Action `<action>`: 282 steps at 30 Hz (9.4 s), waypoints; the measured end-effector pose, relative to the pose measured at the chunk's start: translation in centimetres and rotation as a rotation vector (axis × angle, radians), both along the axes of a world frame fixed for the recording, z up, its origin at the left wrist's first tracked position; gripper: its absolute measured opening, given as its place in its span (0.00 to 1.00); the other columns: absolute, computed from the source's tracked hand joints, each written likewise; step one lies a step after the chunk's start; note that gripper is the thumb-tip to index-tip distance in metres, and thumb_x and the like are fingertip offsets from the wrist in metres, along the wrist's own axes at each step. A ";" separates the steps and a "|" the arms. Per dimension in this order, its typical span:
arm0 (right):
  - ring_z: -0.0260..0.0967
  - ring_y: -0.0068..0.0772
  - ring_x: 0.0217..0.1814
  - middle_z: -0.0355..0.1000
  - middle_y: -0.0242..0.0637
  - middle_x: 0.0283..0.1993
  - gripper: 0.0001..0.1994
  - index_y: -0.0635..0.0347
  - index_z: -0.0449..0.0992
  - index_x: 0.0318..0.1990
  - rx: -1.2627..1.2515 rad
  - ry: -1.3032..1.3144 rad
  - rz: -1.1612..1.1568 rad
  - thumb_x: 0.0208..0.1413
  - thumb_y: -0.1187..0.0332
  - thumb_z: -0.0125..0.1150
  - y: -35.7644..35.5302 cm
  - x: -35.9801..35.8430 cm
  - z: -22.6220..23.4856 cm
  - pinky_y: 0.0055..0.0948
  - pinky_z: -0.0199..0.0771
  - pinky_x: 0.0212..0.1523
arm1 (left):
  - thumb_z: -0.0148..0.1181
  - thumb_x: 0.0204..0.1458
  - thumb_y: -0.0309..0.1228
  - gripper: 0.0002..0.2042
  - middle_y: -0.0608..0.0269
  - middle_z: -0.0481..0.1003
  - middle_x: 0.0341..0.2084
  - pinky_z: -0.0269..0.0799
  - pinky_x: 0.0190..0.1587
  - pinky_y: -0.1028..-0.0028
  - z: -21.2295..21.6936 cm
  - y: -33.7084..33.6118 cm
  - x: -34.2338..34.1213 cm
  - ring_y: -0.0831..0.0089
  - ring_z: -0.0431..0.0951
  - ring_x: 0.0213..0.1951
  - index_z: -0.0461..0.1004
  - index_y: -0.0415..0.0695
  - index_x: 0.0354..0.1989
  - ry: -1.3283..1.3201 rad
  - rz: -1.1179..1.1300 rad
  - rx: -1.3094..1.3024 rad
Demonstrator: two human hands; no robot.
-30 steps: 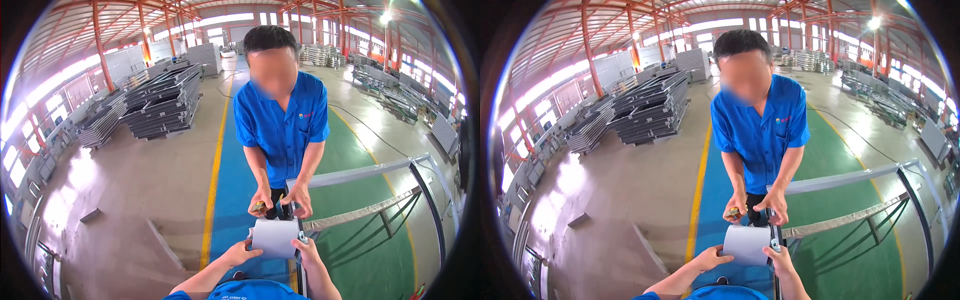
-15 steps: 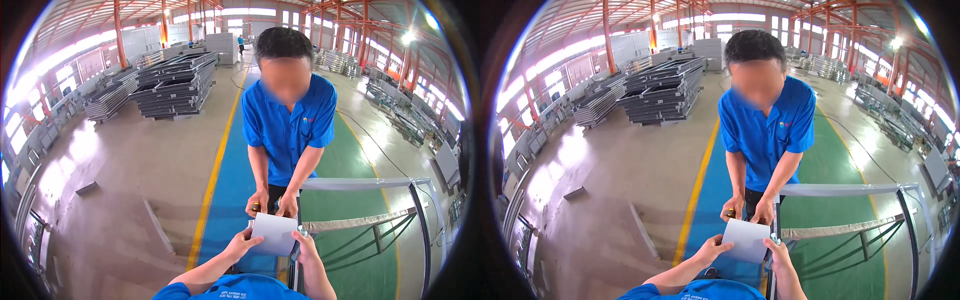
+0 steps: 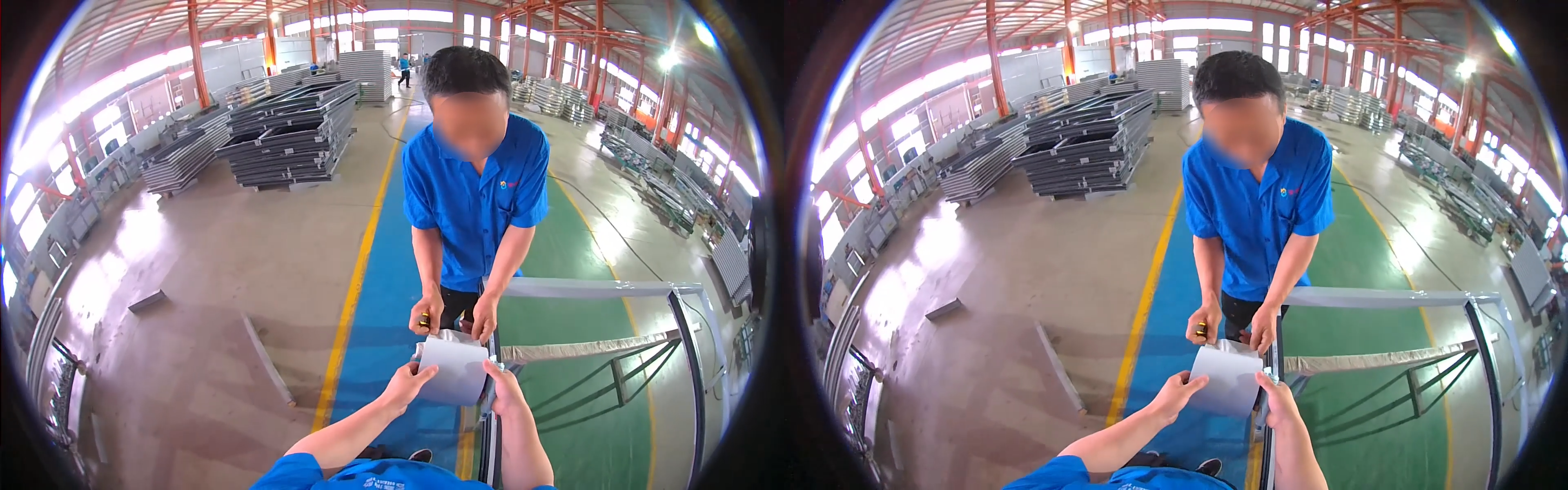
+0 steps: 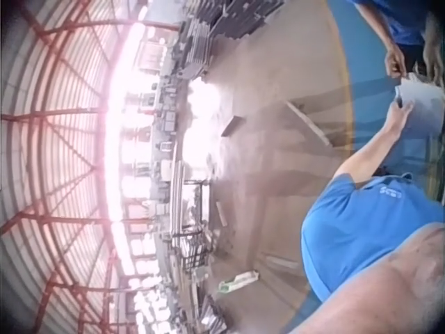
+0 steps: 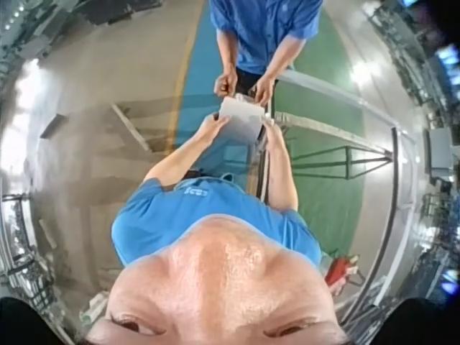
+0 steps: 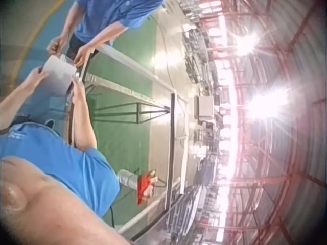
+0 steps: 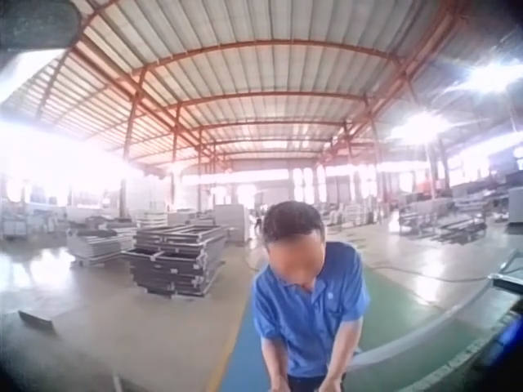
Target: Applying white protective tape to the edges of a large metal frame in a fabrication floor.
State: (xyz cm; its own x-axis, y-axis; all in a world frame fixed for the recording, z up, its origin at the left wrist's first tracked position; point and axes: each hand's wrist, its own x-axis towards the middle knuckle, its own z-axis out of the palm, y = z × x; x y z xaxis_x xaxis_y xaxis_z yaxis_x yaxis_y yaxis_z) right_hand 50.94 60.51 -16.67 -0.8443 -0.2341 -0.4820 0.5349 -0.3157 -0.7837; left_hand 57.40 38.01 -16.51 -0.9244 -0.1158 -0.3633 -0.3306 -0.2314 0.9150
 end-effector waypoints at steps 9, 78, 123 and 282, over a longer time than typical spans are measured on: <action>0.71 0.26 0.29 0.75 0.30 0.34 0.16 0.57 0.76 0.42 0.146 0.029 -0.122 0.55 0.55 0.67 -3.1 9.1 -0.5 0.30 0.67 0.26 | 0.61 0.57 0.41 0.27 0.52 0.74 0.48 0.64 0.55 0.70 -1.6 -4.4 5.0 0.69 0.72 0.50 0.68 0.27 0.54 -0.038 -0.182 0.012; 0.58 0.24 0.21 0.69 0.30 0.28 0.30 0.56 0.80 0.35 0.513 -0.004 0.268 0.51 0.33 0.58 20.6 115.4 0.8 0.32 0.48 0.17 | 0.47 0.61 0.45 0.26 0.49 0.71 0.53 0.67 0.58 0.60 -4.6 15.1 113.7 0.57 0.70 0.56 0.67 0.33 0.57 -0.035 -0.213 -0.126; 0.74 0.27 0.37 0.77 0.38 0.40 0.17 0.70 0.76 0.44 0.345 -0.119 0.180 0.56 0.63 0.66 67.5 157.3 -3.9 0.31 0.76 0.39 | 0.53 0.60 0.31 0.21 0.49 0.73 0.53 0.65 0.61 0.67 -7.8 65.2 157.8 0.65 0.72 0.54 0.66 0.28 0.57 -0.264 -0.163 0.466; 0.66 0.38 0.36 0.70 0.40 0.34 0.18 0.59 0.66 0.31 1.168 0.763 0.182 0.42 0.69 0.75 72.4 153.1 5.3 0.37 0.66 0.41 | 0.49 0.61 0.52 0.32 0.38 0.64 0.60 0.57 0.64 0.54 -6.7 67.7 145.8 0.46 0.62 0.62 0.61 0.32 0.60 0.269 -0.526 -0.901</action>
